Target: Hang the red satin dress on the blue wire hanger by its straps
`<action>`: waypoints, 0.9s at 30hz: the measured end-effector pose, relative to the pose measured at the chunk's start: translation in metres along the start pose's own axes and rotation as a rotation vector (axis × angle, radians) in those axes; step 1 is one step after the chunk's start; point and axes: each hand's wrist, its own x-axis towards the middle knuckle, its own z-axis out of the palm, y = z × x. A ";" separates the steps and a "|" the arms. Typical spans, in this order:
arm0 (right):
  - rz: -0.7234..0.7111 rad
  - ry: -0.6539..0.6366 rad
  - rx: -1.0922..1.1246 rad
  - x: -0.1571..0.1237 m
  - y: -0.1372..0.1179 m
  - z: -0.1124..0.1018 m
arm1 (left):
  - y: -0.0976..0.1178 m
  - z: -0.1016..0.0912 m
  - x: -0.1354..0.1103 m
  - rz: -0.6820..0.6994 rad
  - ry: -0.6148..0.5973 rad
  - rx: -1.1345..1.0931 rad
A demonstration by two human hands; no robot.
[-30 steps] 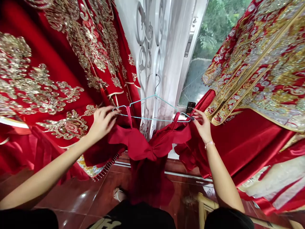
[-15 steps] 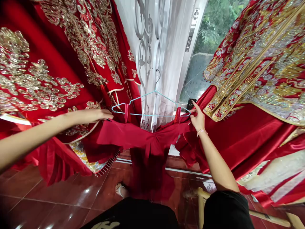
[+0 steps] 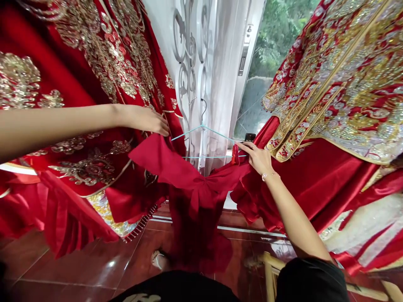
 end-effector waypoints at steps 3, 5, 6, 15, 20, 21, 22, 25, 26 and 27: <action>-0.001 0.006 -0.013 -0.001 0.003 0.001 | 0.021 0.004 0.021 -0.059 -0.287 -0.073; -0.011 0.011 -0.008 -0.002 0.002 0.001 | 0.035 0.011 0.024 -0.044 -0.382 -0.073; -0.018 0.015 -0.008 -0.003 0.002 0.001 | 0.043 0.015 0.020 -0.020 -0.413 -0.059; 0.012 -0.003 0.145 -0.012 -0.008 -0.001 | 0.119 0.108 -0.085 0.252 -0.056 0.149; 0.090 0.066 0.401 -0.014 -0.008 -0.008 | 0.144 0.211 -0.036 -0.072 -0.069 -0.271; 0.118 0.086 0.464 -0.014 -0.008 -0.010 | 0.147 0.227 -0.021 -0.148 -0.038 -0.379; 0.148 0.101 0.525 -0.014 -0.008 -0.011 | 0.151 0.239 -0.008 -0.198 -0.014 -0.477; 0.239 0.133 0.656 -0.012 -0.006 -0.014 | 0.162 0.259 0.016 -0.260 0.039 -0.600; 0.266 0.148 0.674 -0.011 -0.005 -0.015 | 0.164 0.262 0.018 -0.270 0.047 -0.585; 0.287 0.169 0.678 -0.008 -0.004 -0.016 | 0.166 0.263 0.018 -0.278 0.052 -0.560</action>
